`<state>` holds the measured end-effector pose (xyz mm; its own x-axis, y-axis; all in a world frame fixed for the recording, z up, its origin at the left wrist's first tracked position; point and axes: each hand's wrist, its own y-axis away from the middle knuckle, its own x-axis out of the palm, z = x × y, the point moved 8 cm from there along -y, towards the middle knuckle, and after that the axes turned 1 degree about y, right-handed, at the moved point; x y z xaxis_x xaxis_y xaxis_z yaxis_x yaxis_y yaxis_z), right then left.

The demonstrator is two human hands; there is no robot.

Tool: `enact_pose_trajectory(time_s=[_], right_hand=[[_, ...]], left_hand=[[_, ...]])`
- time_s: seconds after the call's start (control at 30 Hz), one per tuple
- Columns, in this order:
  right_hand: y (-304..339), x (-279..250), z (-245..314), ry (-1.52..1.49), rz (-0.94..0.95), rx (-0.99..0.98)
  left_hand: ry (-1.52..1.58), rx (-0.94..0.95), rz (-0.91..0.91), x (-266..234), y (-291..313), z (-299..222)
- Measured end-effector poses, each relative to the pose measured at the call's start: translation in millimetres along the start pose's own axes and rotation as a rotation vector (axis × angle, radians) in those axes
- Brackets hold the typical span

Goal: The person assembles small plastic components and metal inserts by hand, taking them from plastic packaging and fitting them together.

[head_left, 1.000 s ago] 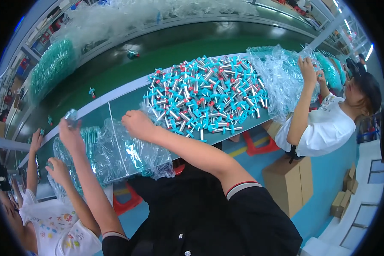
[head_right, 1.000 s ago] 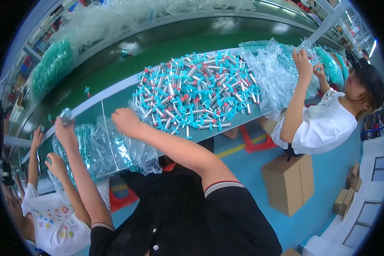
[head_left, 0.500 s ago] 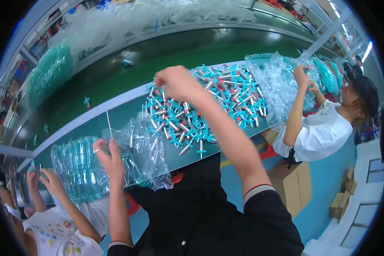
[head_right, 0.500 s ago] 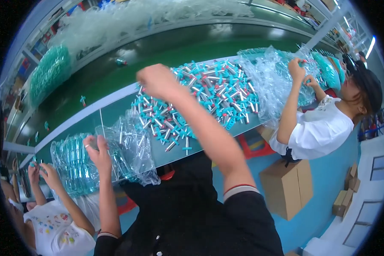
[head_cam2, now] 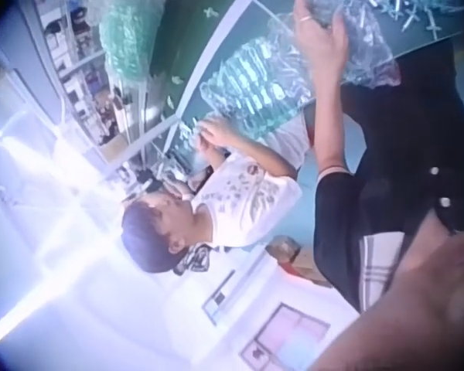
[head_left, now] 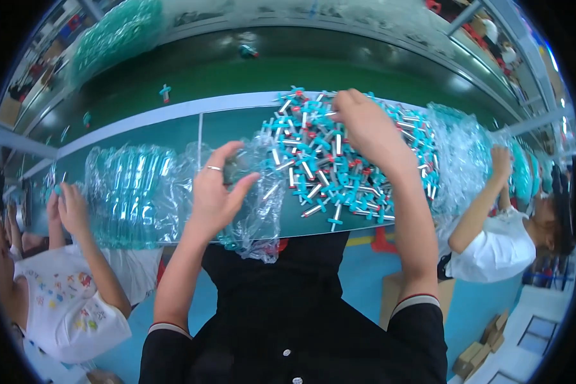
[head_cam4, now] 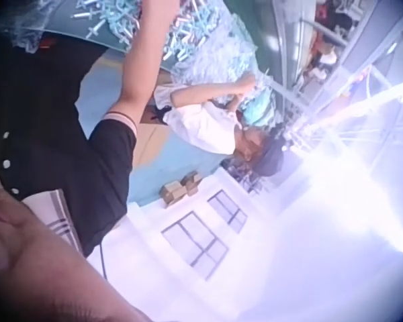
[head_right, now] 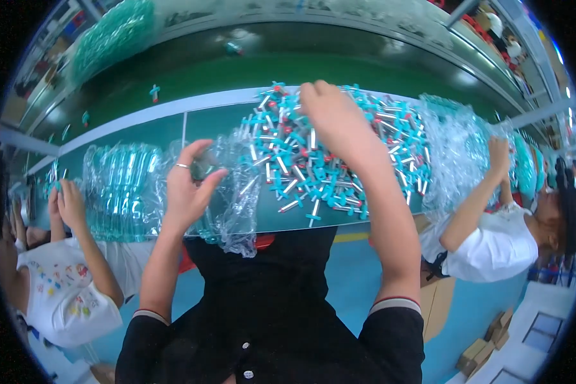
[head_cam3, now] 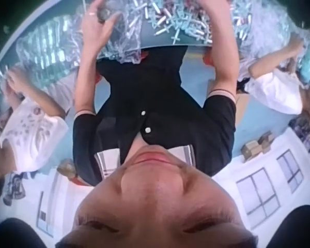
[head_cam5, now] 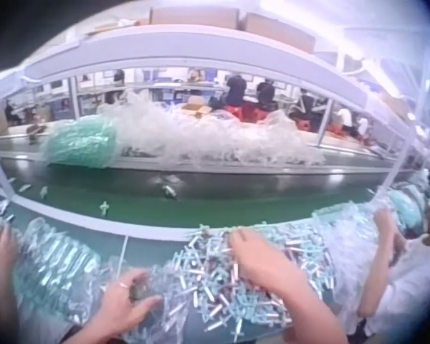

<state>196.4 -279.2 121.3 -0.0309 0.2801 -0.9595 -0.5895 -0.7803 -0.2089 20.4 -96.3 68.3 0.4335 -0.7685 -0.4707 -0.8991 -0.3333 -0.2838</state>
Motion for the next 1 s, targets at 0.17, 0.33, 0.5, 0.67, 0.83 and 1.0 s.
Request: enact_pose_trajectory(time_s=[0.17, 0.33, 0.5, 0.67, 0.83, 1.0], right_hand=[[35, 6, 64, -0.927, -0.042, 0.147], [44, 42, 78, -1.124, 0.016, 0.217], [46, 36, 81, -1.066, -0.164, 0.132], [46, 25, 84, -1.004, -0.147, 0.081], [50, 24, 91, -0.904, -0.152, 0.002], [53, 28, 92, -1.025, -0.139, 0.031]], left_hand=[[0.179, 0.06, -0.02, -4, 3, -6], [0.281, 0.115, 0.032, 4, 3, -12], [0.36, 0.088, 0.075, 11, 10, -5], [0.419, 0.026, 0.103, 11, 9, -10], [0.259, 0.181, 0.096, 8, 7, -22], [0.287, 0.252, 0.102, 9, 6, -29]])
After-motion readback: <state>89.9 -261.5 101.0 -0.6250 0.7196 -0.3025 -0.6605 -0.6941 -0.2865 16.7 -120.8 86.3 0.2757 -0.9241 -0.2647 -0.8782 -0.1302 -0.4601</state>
